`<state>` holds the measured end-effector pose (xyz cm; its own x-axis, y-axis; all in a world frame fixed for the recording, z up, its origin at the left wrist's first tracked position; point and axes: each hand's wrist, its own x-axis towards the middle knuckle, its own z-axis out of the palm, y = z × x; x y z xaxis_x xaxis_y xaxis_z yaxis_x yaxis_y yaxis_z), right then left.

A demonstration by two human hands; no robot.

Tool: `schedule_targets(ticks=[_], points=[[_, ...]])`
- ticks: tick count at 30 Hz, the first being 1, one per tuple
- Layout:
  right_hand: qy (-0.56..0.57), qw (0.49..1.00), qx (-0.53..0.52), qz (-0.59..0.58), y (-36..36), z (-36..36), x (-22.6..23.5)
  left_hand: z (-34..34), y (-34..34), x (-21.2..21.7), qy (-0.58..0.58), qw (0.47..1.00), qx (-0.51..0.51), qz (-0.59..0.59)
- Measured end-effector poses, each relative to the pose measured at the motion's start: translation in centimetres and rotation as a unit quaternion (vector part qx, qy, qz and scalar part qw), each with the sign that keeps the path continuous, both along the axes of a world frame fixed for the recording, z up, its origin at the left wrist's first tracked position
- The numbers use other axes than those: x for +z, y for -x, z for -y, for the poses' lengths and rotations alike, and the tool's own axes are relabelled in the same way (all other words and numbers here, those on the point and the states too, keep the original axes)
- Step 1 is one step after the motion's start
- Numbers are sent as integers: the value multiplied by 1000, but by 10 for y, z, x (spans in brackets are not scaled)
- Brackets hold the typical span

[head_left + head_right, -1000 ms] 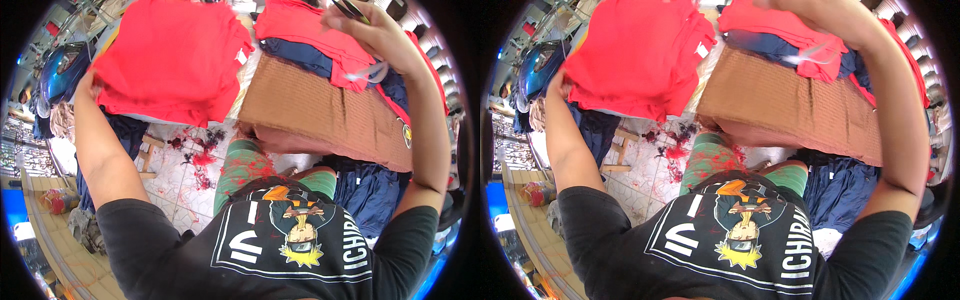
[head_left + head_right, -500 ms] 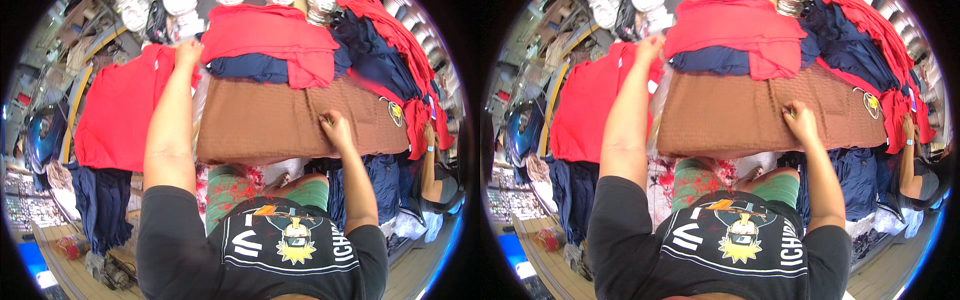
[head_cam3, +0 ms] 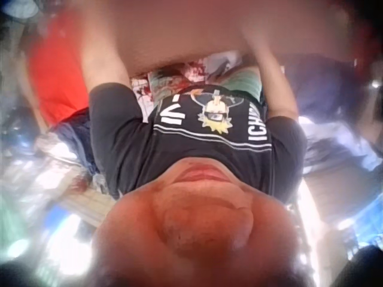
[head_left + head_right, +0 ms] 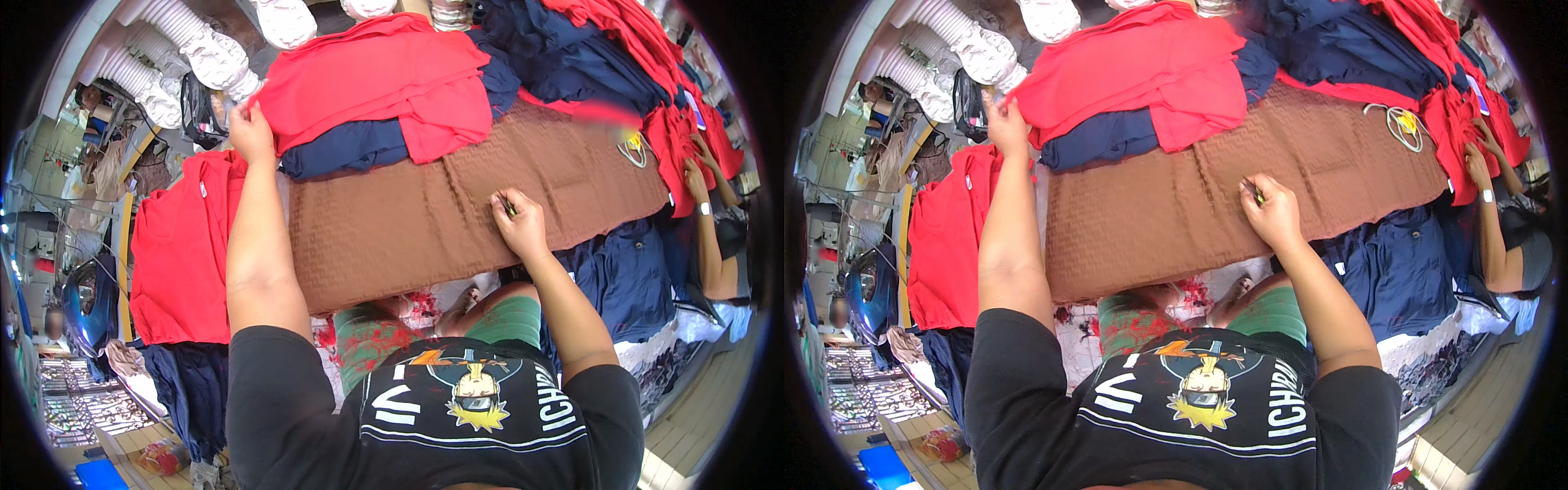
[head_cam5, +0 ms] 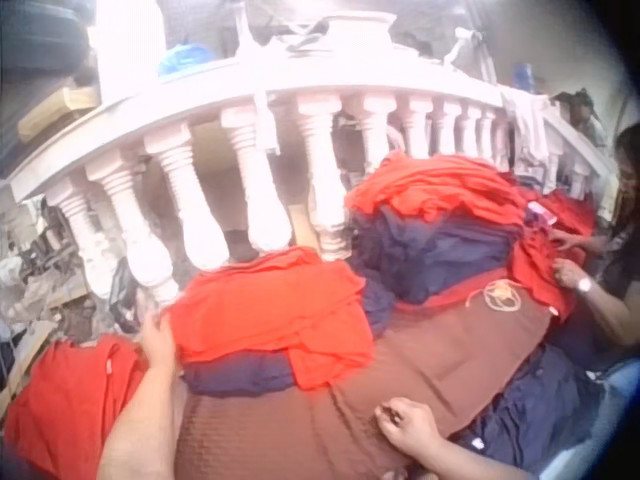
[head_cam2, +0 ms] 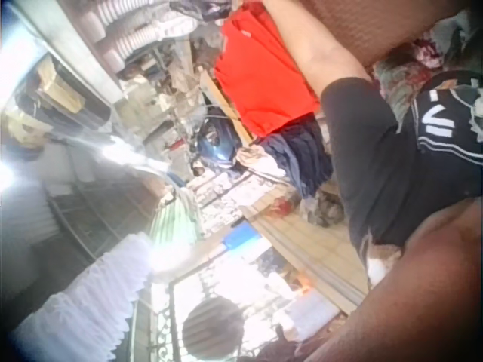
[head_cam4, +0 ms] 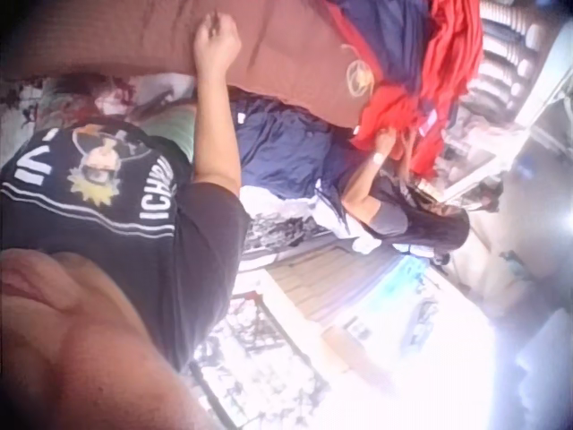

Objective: The person trims excess threads from the collar and labels of red shirts using small shears. They handle the shirts one at a time, inspect the collars, clip the threads, and move the processed items into a separate pile.

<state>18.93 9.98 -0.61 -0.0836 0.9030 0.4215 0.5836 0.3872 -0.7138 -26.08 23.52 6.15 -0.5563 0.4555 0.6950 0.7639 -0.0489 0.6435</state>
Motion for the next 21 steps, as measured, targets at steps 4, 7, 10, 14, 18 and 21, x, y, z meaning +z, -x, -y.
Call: schedule_targets(ticks=[4,7,10,14,18,21], points=[[46,998,-25,-17,-6,-6,-10,46,-62,64,-165,935,-278,149],[146,967,8,-207,-14,-16,-7,145,-109,83,-166,946,-253,117],[93,959,3,-267,-13,-37,1,225,-116,64,-206,907,-236,283],[90,969,-54,-225,4,-66,15,272,-76,9,-120,867,-260,408],[136,990,21,22,8,-69,-2,278,-69,12,-107,866,-298,388],[186,982,18,39,10,-34,18,279,-72,33,-128,864,-301,382]])
